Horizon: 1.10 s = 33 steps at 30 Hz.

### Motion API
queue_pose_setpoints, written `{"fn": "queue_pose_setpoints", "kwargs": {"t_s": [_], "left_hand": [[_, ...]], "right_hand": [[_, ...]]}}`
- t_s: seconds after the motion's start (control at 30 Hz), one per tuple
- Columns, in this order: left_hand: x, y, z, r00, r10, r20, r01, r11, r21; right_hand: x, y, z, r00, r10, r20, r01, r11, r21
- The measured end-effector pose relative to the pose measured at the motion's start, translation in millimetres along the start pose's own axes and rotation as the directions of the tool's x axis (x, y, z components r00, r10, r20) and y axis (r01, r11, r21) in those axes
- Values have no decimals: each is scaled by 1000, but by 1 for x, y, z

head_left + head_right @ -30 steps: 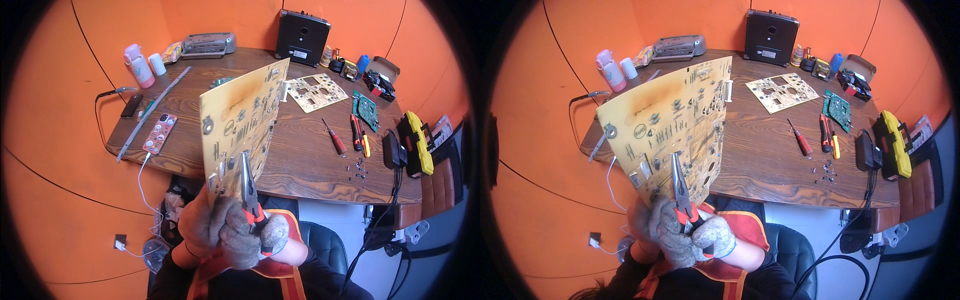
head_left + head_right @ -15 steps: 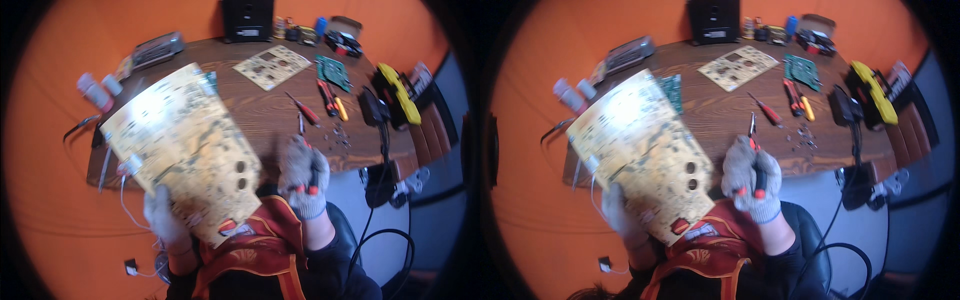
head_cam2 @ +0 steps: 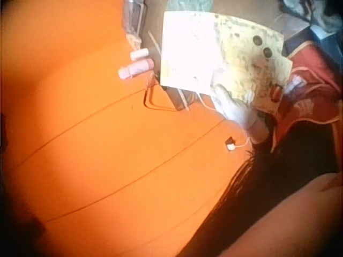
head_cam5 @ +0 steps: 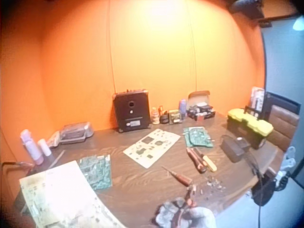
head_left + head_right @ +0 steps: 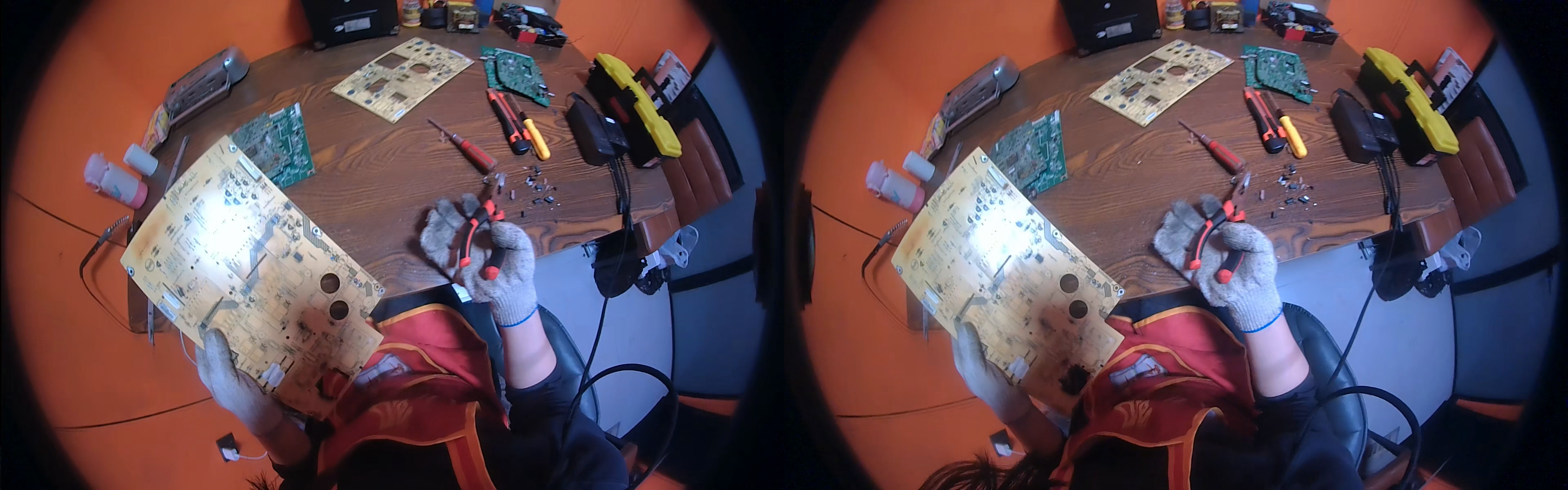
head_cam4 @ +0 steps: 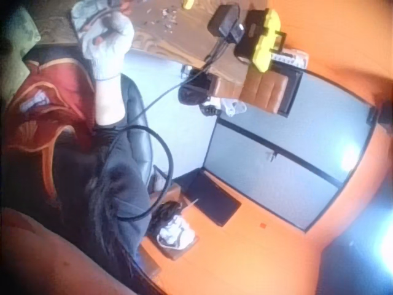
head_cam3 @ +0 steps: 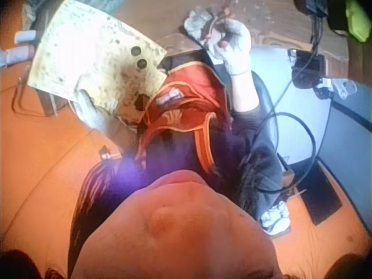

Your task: The person uses pliers to remove small components from a printed circuit board. They repeatedly grip and pull components, then place them on the table. The board is rotated and repositioned to access different areas.

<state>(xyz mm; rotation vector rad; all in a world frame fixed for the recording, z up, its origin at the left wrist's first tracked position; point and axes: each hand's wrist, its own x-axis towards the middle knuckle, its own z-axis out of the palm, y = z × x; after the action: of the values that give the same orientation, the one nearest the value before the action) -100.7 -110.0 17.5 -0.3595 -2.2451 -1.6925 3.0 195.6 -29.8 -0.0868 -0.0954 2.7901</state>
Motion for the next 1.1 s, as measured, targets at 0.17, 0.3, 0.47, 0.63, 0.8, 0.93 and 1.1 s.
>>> {"fn": "queue_pose_setpoints", "kwargs": {"t_s": [0.17,0.3,0.47,0.63,0.8,0.93,1.1], "left_hand": [[9,-4,-16,961,-263,-87,209,892,-401],[18,0,-30,901,-389,-190,220,789,-574],[18,-7,-40,893,-357,-274,171,833,-527],[23,-15,-63,885,-431,-178,248,758,-604],[22,-12,-80,924,-372,-93,209,692,-691],[22,-18,-94,875,-408,-260,200,794,-574],[34,-38,-106,866,-491,-95,337,713,-615]], "right_hand": [[-6,21,3,994,105,-14,-106,989,-102],[3,59,-4,894,352,-279,-434,835,-338],[35,38,-3,993,93,-76,-108,968,-228],[36,4,17,923,-385,-12,298,732,-613],[39,96,30,969,239,-56,-232,815,-531],[91,161,18,889,340,-306,-444,801,-402],[143,81,-6,975,54,-215,-139,904,-404]]}}
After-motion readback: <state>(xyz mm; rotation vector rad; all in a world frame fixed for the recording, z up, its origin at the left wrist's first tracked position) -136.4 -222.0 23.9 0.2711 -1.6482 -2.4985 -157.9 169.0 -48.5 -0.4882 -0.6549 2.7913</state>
